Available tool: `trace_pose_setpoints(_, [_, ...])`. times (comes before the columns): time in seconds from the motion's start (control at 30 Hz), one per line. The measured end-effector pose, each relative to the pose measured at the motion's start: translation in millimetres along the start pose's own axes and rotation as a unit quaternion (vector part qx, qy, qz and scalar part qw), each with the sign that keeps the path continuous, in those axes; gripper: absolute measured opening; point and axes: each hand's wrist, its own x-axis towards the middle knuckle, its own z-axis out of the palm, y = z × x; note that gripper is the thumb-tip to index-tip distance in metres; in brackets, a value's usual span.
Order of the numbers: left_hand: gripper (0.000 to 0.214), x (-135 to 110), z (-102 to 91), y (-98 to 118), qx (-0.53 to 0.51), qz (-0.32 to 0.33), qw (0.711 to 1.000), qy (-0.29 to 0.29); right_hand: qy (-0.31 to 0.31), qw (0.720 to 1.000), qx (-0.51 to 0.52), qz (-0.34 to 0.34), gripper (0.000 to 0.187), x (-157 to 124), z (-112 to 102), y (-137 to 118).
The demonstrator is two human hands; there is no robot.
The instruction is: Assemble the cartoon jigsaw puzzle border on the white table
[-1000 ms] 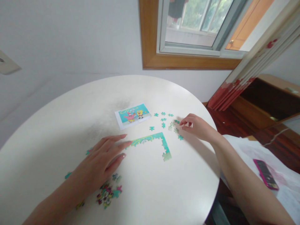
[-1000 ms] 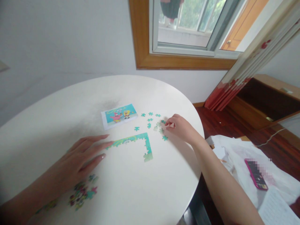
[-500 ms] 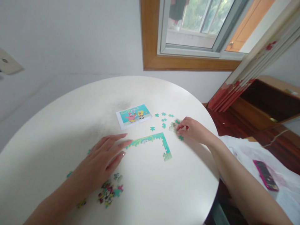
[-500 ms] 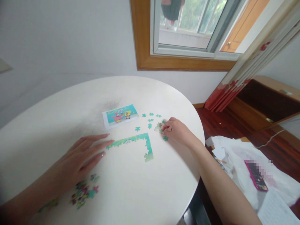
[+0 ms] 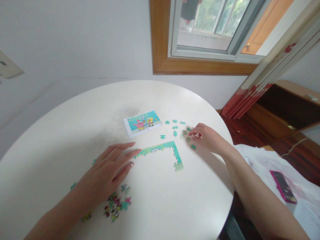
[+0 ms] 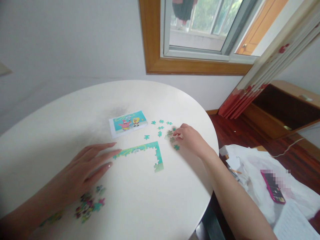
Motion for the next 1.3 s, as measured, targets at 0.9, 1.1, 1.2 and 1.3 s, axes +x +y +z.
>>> trace_pose_setpoints(0.9, [0.04,-0.8,-1.2,0.3,-0.001,-0.005,1.0,-0.013,-0.036,0.998,0.057,0.014,0.009,8.4,6.4,5.5])
trace_pose_setpoints(1.1, [0.039,0.2,-2.7,2.3,0.005,-0.002,1.0,-0.018,-0.051,0.988,0.139,0.04,0.005,6.4,5.8,5.7])
trace_pose_setpoints(1.2, [0.038,0.6,-3.5,3.1,0.005,-0.005,1.0,-0.014,-0.049,0.977,0.203,0.054,0.005,6.4,7.4,8.8])
trace_pose_setpoints(1.3, [0.038,0.4,-4.1,3.2,0.006,-0.001,1.0,-0.014,-0.05,0.956,0.285,0.048,0.012,6.0,7.8,9.7])
